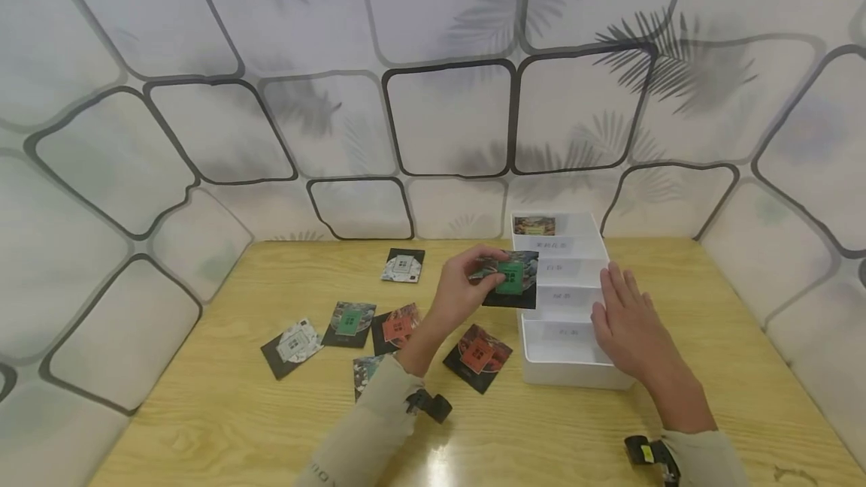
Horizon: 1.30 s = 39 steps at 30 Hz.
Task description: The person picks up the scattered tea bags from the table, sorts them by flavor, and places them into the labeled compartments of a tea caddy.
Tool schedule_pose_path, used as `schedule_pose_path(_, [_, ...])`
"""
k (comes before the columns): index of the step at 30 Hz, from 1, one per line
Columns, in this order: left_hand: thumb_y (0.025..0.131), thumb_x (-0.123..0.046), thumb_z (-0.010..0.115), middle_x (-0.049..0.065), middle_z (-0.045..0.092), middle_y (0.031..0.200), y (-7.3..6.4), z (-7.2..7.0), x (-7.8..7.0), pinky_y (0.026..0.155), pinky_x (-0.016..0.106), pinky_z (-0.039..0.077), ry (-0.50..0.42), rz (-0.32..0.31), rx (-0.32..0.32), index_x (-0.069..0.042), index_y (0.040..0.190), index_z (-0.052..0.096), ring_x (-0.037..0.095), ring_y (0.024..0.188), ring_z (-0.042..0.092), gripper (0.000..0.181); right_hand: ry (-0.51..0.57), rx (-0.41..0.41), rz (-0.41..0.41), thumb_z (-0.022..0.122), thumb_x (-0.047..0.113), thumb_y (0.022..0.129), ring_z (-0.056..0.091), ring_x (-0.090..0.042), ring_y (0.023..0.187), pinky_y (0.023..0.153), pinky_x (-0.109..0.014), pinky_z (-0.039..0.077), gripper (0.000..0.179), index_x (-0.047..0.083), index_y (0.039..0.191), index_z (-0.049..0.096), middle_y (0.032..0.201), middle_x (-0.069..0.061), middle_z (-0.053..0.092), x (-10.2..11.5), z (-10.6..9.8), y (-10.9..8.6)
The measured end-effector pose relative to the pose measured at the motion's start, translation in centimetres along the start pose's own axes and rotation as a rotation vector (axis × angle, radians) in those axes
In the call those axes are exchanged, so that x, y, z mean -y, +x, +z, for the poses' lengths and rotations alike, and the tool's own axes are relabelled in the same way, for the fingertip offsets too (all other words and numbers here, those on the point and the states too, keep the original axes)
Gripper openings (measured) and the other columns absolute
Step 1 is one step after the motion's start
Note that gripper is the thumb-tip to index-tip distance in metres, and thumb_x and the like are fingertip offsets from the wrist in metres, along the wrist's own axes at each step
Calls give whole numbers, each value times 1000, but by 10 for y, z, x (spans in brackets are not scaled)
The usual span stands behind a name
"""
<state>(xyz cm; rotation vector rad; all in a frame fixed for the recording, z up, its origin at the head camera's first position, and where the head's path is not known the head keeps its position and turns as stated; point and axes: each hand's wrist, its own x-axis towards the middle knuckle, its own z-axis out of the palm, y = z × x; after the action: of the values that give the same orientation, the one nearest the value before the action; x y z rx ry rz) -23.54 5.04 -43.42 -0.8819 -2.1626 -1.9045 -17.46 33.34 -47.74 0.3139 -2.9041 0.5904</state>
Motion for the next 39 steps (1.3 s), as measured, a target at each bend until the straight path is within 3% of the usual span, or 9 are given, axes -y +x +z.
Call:
schedule_pose_path(5, [90,12,71,14,70,117,6,9,1,62,17,47,1,31,-19,-1,116,71,30,92,70,29,2,7,1,27,26,112,2,-50,152,113,-74,10,62,-13,158,14,166,-31,5,1,-2,2])
schedule_pose_path(10, [90,11,71,12,70,116,9,18,-1,64,19,52,-22,70,-18,-2,116,70,24,93,71,29,-4,18,9,27,26,112,2,-51,152,113,-74,10,62,-12,158,13,166,-30,4,1,-2,2])
schedule_pose_path(19, [91,11,70,7,70,116,11,35,0,65,17,52,-12,43,-35,-5,114,70,7,96,68,29,7,21,14,27,26,111,4,-52,152,113,-74,11,62,-12,158,13,167,-30,4,4,-3,1])
schedule_pose_path(39, [87,10,76,5,71,113,7,50,12,73,16,55,99,71,-33,-7,113,71,6,96,69,31,-8,19,20,30,23,111,6,-52,151,111,-76,14,61,-14,157,15,166,-31,7,5,-4,0])
